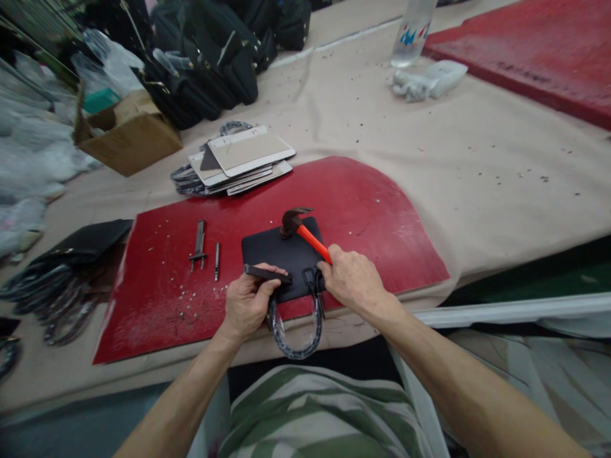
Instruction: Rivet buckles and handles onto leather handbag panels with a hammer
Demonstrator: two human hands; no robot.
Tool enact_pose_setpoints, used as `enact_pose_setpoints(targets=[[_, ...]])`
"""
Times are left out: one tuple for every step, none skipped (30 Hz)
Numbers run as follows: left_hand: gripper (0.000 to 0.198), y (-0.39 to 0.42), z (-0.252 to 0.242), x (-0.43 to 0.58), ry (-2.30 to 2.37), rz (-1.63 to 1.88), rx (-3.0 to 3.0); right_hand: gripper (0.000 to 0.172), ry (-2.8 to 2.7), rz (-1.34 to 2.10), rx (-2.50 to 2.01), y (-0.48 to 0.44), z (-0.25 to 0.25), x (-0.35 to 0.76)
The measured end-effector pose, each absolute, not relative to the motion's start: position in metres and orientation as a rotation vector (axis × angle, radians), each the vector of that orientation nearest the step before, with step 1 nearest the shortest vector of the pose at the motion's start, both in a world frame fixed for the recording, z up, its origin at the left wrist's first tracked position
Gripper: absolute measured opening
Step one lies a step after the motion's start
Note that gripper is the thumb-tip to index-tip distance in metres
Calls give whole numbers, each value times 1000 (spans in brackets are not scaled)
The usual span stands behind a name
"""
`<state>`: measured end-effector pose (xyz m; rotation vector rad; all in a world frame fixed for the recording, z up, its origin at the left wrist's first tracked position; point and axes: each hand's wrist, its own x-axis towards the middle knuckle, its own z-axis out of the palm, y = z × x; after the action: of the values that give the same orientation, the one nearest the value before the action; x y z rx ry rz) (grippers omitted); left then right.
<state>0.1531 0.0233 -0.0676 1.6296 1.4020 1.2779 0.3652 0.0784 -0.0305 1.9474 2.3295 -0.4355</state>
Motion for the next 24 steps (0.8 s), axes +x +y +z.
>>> enact_pose_setpoints(targets=[[11,23,-68,153,1407,1276,1628,23,2332,-436,1946,78,-30,365],[11,23,-69,154,1409,1274,1625,23,2334,-437,1946,78,-30,365],[12,23,-69,154,1408,1275,1621,23,2333,-437,1948,78,-30,365],[13,24,-69,154,1405,1275,1621,23,2332,-436,1949,78,-30,364],[14,24,-69,155,1403,1277,1624,23,2331,-433,1950,78,-30,364],[14,24,-69,155,1405,1276,1631,23,2332,-430,1949,78,-29,364],[14,24,-68,155,1412,1275,1639,23,2333,-429,1949,78,-29,364],[13,25,-67,155,1421,1273,1649,23,2337,-426,1948,78,-30,364],[13,25,-66,155,1429,1269,1659,23,2343,-425,1948,78,-30,364],[12,25,-66,155,1434,1264,1665,23,2349,-424,1947,78,-31,364],[12,25,-65,155,1436,1260,1668,23,2353,-424,1948,78,-31,365],[12,25,-65,155,1436,1255,1669,23,2356,-425,1951,78,-32,365],[12,24,-65,155,1435,1251,1669,23,2358,-425,1954,78,-33,366],[12,24,-66,154,1436,1249,1673,23,2360,-426,1956,78,-34,366],[11,24,-66,154,1439,1248,1680,23,2361,-425,1958,78,-34,366],[11,24,-65,155,1443,1248,1692,22,2363,-424,1958,78,-34,366],[11,24,-65,155,1450,1246,1710,23,2365,-425,1957,77,-34,366],[10,24,-64,156,1457,1243,1731,23,2367,-430,1955,77,-34,366],[10,24,-64,157,1464,1240,1753,23,2367,-439,1953,77,-33,366],[10,24,-63,158,1473,1233,1780,24,2365,-449,1950,77,-32,366],[10,24,-62,160,1483,1223,1814,24,2363,-461,1949,77,-31,367],[10,25,-61,161,1494,1207,1857,25,2359,-473,1947,78,-30,367],[11,25,-61,163,1506,1188,1905,25,2358,-487,1946,78,-29,367],[11,26,-61,164,1515,1167,1952,24,2362,-504,1946,79,-29,368]])
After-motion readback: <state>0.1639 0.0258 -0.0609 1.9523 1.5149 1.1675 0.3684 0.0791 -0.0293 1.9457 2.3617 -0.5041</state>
